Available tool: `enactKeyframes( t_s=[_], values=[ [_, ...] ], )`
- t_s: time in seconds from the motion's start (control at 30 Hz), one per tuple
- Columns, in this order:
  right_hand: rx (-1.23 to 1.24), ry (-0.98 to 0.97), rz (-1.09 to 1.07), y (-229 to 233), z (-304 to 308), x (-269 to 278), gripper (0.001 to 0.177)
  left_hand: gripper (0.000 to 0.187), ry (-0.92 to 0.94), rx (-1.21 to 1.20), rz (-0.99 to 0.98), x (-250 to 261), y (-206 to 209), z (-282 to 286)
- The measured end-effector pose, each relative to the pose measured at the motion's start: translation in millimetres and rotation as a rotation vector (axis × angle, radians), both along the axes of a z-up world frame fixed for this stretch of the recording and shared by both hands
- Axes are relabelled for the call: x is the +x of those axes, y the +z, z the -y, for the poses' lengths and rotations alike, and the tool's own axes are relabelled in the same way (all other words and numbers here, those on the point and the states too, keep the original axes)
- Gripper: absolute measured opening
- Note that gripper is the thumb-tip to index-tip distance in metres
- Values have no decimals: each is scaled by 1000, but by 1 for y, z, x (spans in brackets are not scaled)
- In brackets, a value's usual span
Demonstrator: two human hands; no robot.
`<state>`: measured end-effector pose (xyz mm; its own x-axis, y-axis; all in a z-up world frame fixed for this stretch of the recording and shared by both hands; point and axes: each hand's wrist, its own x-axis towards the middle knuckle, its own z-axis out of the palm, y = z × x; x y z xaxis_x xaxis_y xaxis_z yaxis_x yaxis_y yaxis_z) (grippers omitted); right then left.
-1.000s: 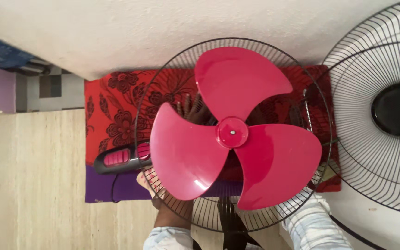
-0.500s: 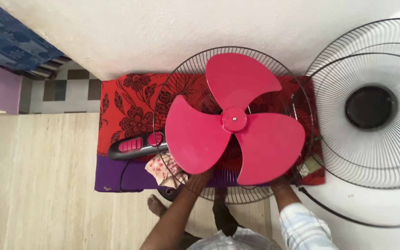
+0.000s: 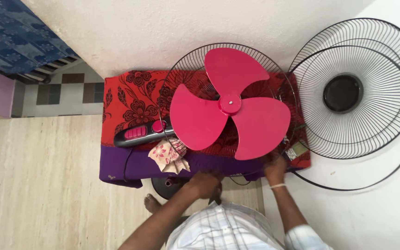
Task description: The person assembles a standing fan by attaching pink blades to the motor hub, securing them with a cap, wiping the blades with a cloth, and then fitting the front wire cage over the assembly.
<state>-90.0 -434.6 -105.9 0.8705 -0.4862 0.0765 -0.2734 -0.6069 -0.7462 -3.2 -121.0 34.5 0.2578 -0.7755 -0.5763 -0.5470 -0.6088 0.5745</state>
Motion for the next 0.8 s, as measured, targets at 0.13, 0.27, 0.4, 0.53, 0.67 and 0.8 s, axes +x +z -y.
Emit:
enactKeyframes(
  t_s=[0.13,0.27,0.4,0.53,0.67,0.8],
  values=[
    [384,-339,473,91,28,-25,23,61,-57,-218,-162,-7,20,-12],
    [-35,-492,582,201,32,-25,19,50,-69,-665,-323,7,57,-34],
    [105,-226,718,280,0,32,25,52,-110,-799,-491,31,111,-56],
    [-29,230,443,305,-44,100,39,51,67,-919,-426,57,141,-56],
    [-393,554,426,300,-80,157,50,49,512,-888,136,83,137,-22],
    [-321,667,270,279,-89,184,62,56,605,-778,482,101,111,1]
  ],
)
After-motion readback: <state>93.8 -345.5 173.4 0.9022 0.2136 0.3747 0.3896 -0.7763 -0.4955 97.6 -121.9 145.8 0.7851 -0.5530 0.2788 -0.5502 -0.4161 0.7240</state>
